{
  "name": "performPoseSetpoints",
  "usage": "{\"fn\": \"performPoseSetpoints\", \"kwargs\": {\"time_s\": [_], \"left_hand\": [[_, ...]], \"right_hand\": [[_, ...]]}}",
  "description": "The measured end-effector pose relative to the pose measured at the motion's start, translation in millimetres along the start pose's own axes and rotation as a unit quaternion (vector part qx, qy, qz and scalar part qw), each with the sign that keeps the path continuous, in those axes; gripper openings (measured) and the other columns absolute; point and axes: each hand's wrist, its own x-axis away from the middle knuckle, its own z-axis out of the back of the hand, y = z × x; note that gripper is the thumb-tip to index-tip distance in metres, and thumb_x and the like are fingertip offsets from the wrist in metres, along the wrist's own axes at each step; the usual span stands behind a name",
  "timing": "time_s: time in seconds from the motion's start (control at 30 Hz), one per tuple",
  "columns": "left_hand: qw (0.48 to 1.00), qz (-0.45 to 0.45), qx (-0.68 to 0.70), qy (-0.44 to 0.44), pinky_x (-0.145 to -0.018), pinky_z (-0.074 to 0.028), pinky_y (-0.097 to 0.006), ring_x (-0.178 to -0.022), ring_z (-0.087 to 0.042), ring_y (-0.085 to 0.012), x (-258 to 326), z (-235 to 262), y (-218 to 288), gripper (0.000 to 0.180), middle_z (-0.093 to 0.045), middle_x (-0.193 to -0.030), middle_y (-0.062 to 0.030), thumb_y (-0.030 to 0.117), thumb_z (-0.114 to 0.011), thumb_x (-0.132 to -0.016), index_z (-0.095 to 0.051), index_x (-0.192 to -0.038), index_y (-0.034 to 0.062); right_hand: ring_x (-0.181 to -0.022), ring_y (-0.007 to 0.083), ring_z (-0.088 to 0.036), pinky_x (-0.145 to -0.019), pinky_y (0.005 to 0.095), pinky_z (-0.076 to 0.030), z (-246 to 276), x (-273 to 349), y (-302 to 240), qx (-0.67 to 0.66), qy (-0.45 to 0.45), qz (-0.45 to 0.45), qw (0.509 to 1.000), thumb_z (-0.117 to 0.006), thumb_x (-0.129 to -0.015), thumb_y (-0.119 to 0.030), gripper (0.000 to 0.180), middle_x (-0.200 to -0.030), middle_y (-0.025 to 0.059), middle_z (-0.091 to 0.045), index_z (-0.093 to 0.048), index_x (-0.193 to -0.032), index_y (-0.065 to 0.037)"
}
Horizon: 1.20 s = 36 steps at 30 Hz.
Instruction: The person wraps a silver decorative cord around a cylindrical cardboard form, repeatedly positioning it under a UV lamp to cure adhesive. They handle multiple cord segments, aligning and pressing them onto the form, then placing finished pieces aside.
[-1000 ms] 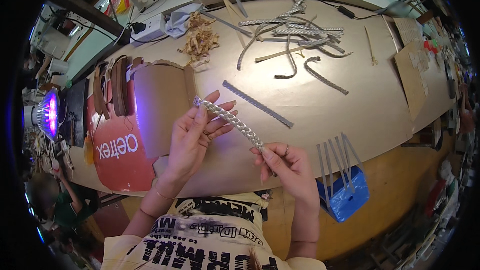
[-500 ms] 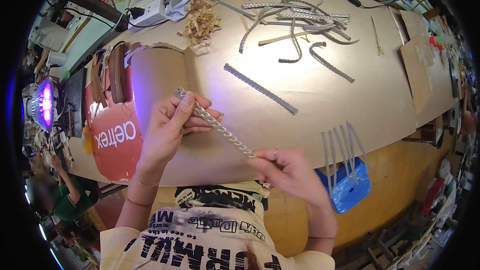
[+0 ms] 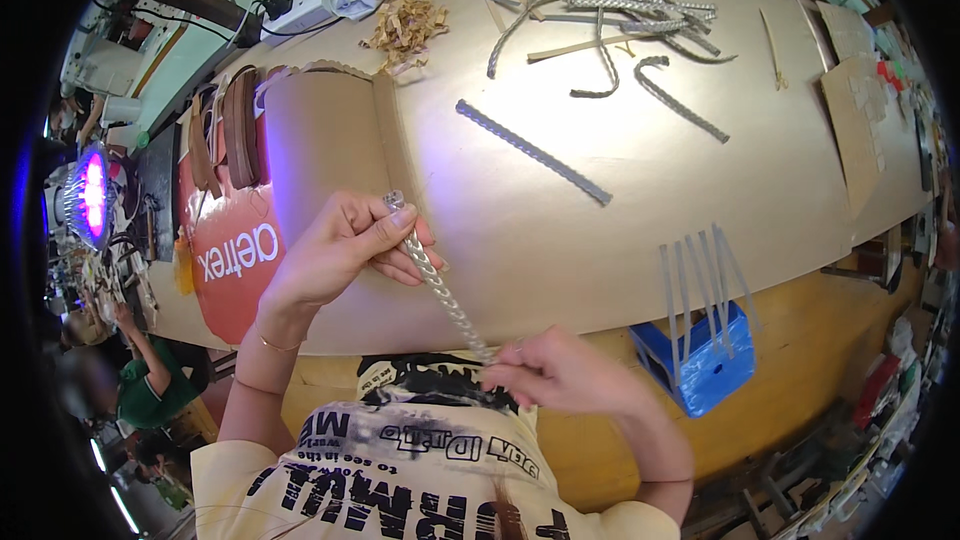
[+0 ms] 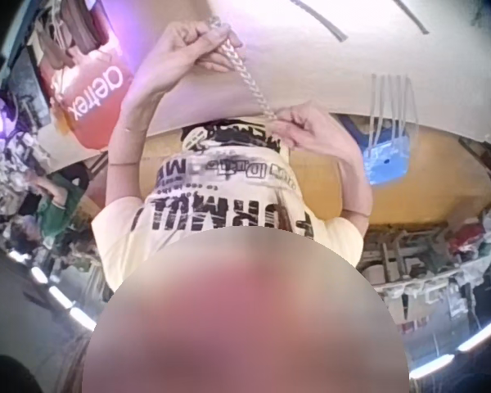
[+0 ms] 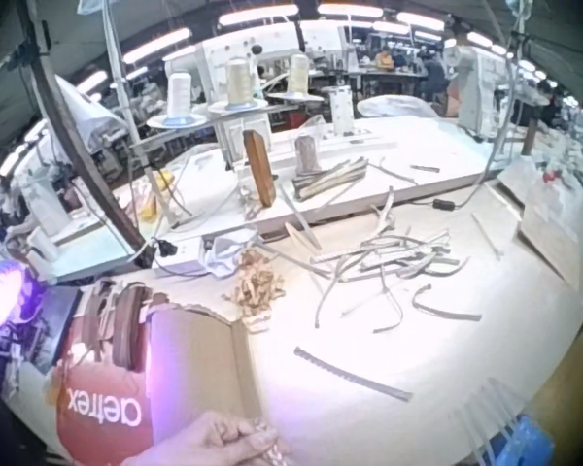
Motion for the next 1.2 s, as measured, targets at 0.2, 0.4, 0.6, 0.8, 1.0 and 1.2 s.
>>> {"fn": "performPoseSetpoints", "kwargs": {"time_s": [0.2,0.4,0.6,0.8,1.0,1.2], "left_hand": [[0.996,-0.073,0.034,0.048,-0.073,-0.060,-0.023,-0.083,-0.072,-0.0170,-22.4,-6.0,-8.9,0.039,-0.071,-0.099,-0.0203,0.026,-0.053,-0.102,-0.061,-0.113,-0.0106],[0.988,-0.084,0.082,0.098,-0.080,-0.061,-0.029,-0.085,-0.071,-0.0189,-40.1,-12.7,-17.2,0.040,-0.069,-0.108,-0.0193,0.026,-0.054,-0.102,-0.062,-0.109,-0.0126],[0.993,-0.031,0.115,0.020,-0.071,-0.060,-0.025,-0.079,-0.072,-0.0166,-57.5,-15.9,-32.6,0.039,-0.071,-0.095,-0.0183,0.029,-0.046,-0.105,-0.064,-0.107,-0.0058],[0.999,-0.024,0.022,0.017,-0.065,-0.057,-0.023,-0.070,-0.070,-0.0139,-71.0,-26.7,-58.8,0.037,-0.073,-0.087,-0.0149,0.030,-0.053,-0.102,-0.065,-0.107,-0.0053],[0.908,-0.183,-0.282,0.252,-0.074,-0.056,-0.027,-0.090,-0.069,-0.0192,-75.8,-33.8,-82.4,0.038,-0.068,-0.107,-0.0153,0.015,-0.071,-0.089,-0.061,-0.123,0.0014],[0.752,-0.364,-0.525,0.162,-0.101,-0.044,-0.044,-0.128,-0.048,-0.0364,-45.6,-54.2,-116.6,0.054,-0.043,-0.145,-0.0175,0.015,-0.073,-0.084,-0.055,-0.135,0.0100]], "right_hand": [[-0.054,0.0033,-0.050,-0.050,0.0186,-0.040,22.5,14.7,0.0,-0.147,0.096,-0.018,0.984,-0.056,-0.101,-0.017,0.024,-0.069,0.0007,-0.062,-0.067,-0.108,0.002],[-0.058,0.0027,-0.050,-0.053,0.0182,-0.040,22.5,9.9,17.3,-0.157,0.230,0.044,0.959,-0.055,-0.101,-0.016,0.025,-0.077,0.0011,-0.063,-0.066,-0.114,0.002],[-0.053,0.0029,-0.047,-0.048,0.0200,-0.037,19.0,23.8,32.4,-0.059,0.194,-0.030,0.979,-0.057,-0.101,-0.019,0.022,-0.065,-0.0030,-0.058,-0.071,-0.107,-0.003],[-0.051,0.0026,-0.045,-0.046,0.0210,-0.036,22.2,29.8,46.6,-0.119,0.126,-0.105,0.979,-0.057,-0.100,-0.020,0.023,-0.064,-0.0036,-0.057,-0.069,-0.097,0.000],[-0.054,0.0024,-0.047,-0.048,0.0211,-0.037,32.4,15.2,58.9,-0.131,0.294,-0.012,0.947,-0.057,-0.100,-0.018,0.026,-0.064,-0.0035,-0.055,-0.058,-0.118,0.001],[-0.054,0.0060,-0.048,-0.051,0.0238,-0.040,23.2,7.7,56.5,-0.080,0.379,-0.059,0.920,-0.060,-0.098,-0.020,0.029,-0.062,-0.0012,-0.055,-0.056,-0.120,0.000]]}}
